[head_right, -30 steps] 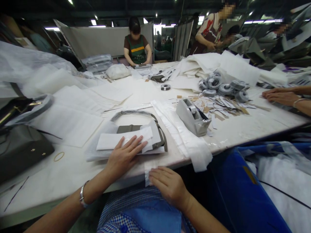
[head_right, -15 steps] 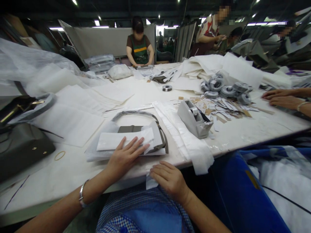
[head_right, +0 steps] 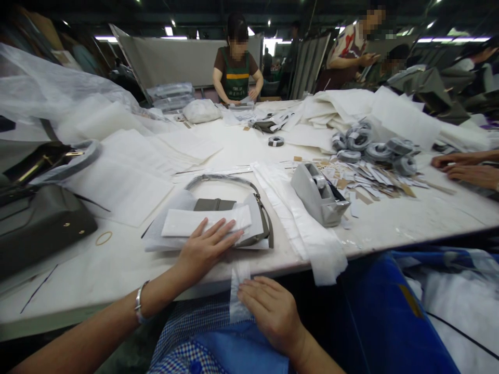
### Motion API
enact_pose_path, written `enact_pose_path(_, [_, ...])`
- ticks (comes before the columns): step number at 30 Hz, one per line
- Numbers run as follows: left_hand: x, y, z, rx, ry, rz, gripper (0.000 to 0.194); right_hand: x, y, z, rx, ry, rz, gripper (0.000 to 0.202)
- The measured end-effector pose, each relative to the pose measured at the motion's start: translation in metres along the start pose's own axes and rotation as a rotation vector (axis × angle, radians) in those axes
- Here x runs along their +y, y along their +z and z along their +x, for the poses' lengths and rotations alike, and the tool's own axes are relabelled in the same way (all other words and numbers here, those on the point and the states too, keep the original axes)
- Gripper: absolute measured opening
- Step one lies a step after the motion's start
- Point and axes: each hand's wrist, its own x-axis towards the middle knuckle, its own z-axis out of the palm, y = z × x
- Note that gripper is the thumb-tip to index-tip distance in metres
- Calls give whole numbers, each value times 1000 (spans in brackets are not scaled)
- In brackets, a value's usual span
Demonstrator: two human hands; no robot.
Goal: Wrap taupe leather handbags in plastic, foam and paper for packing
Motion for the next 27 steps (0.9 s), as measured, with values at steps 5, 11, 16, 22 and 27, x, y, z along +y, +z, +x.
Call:
enact_pose_path(5, [-1,0,0,-14,4,-12,52,-6,-13,12,6,7,-19,31])
enact_pose_path(11, [1,1,-1,-27,6,10,54,2,-29,48,32,5,-40,38])
enact_pose_path(16, [0,5,-3,12,33,8,54,17,-33,68,9,-43,-68,35])
enact_pose_path(22, [-6,4,-5,58,117,-49,49,17,-34,61,-11,-2,-32,37])
enact_pose_path(27, [-8,1,-3,61,134,-76,53,14,-34,52,-26,12,-18,37])
